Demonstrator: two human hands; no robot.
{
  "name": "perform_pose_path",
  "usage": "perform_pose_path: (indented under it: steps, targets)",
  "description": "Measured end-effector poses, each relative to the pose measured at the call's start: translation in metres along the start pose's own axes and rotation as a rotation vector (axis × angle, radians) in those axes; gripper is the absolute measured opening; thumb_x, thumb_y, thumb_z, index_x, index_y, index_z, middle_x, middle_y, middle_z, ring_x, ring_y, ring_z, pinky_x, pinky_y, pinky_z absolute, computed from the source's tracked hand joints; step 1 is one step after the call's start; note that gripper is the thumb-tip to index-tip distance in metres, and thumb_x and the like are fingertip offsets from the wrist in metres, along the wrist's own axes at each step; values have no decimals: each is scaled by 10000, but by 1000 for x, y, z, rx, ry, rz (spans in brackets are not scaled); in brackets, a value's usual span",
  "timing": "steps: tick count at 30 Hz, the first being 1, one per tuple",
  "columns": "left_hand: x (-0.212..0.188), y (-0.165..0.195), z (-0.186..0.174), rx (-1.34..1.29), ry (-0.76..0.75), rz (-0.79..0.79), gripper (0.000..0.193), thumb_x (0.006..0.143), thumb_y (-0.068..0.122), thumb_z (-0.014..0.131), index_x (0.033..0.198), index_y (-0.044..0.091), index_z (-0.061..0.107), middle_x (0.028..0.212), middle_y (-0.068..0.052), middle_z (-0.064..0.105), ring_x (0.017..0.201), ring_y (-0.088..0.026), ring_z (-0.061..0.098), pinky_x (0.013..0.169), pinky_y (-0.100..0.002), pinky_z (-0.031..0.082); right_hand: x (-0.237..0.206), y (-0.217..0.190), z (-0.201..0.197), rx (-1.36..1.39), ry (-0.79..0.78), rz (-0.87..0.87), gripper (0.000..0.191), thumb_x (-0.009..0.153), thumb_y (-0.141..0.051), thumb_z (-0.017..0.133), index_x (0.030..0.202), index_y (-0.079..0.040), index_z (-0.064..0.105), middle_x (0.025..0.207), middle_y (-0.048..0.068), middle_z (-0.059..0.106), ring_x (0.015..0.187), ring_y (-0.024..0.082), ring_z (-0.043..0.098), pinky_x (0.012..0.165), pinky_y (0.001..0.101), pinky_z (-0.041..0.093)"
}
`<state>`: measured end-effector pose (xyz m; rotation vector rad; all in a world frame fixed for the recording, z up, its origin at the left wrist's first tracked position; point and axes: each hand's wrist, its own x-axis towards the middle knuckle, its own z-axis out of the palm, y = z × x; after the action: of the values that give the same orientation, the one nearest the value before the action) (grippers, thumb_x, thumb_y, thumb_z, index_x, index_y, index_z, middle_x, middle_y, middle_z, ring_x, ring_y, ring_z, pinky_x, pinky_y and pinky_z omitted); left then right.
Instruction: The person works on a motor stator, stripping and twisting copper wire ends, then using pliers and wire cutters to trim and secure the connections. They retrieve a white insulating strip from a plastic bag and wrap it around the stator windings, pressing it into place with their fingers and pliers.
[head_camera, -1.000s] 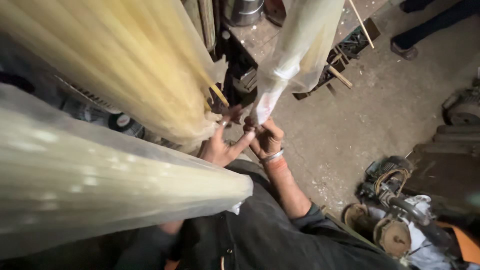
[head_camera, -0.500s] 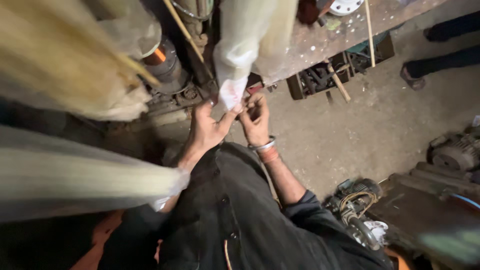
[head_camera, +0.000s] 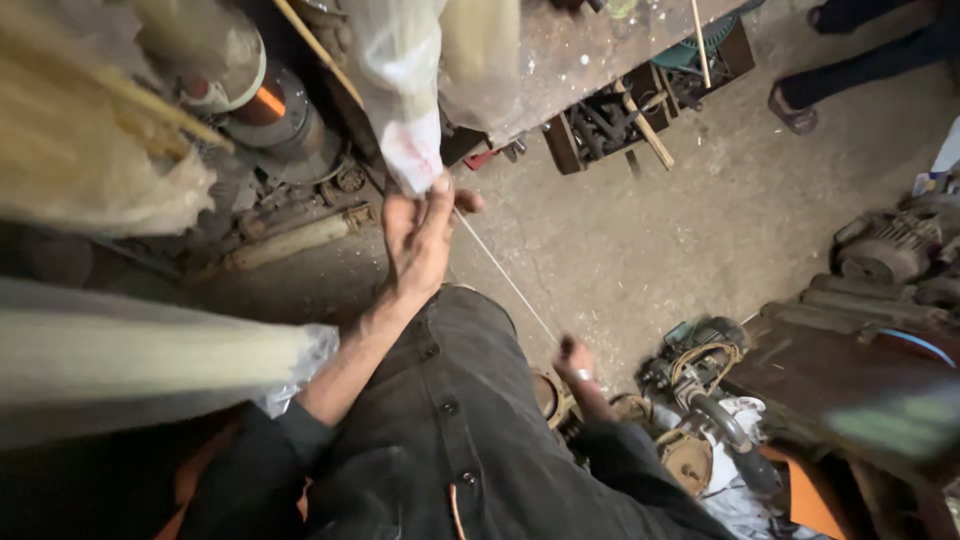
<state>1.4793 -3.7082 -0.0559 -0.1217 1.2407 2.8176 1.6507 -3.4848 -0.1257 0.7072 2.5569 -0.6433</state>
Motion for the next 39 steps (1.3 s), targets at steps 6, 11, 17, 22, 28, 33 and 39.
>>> perform_pose_path:
  steps: [6,11,17,22,28,33,39]
  targets:
    - [-1,-5,-1,130,-108,53,178,1152,178,617,1115,4,608,817,-22,577,701,-102,566,627,-284,479,-114,179,7,-258,-137,612,296,961,-216,487,1130,-119,710,1103,185,718,1042,357,661,902,443,539]
    - [17,12,-8,-170,91,-38,232,994,125,703,1168,28,584,874,3,561,657,-73,497,536,-263,411,-141,171,-27,-233,104,859,295,949,-189,512,1130,-84,719,1066,189,727,981,324,670,868,415,537]
    - [12,17,-52,75,33,-144,366,862,32,729,1186,89,569,976,25,616,752,-56,556,579,-230,423,-162,233,-39,-221,529,662,295,934,-157,542,1131,-42,730,1021,194,736,907,285,680,827,383,534]
    - [-50,23,-106,-167,19,-303,379,952,95,720,1309,65,596,1079,-51,642,937,-158,656,771,-299,524,-115,217,-54,-87,544,107,297,922,-131,567,1131,-7,738,983,198,745,845,252,689,792,356,532]
    - [-110,97,-143,-373,-22,217,446,1046,342,614,1351,16,599,1301,-172,641,1256,-290,636,1085,-464,536,-24,-3,23,691,148,-564,236,836,-13,442,938,54,644,1021,71,629,735,157,624,618,278,520]
    - [-148,150,-106,312,-176,481,340,1040,296,658,1259,56,556,1259,-91,628,1215,-165,613,1070,-388,539,-55,-151,50,1400,-809,-830,432,1007,-360,516,737,-22,516,818,118,549,734,275,602,597,384,582]
    - [-161,175,-70,554,-11,453,285,1064,131,713,1272,-52,646,1134,-75,717,1021,-108,667,917,-254,555,-91,-207,39,1460,-1162,-274,258,1001,-270,564,947,-17,575,817,120,565,592,155,521,454,282,481]
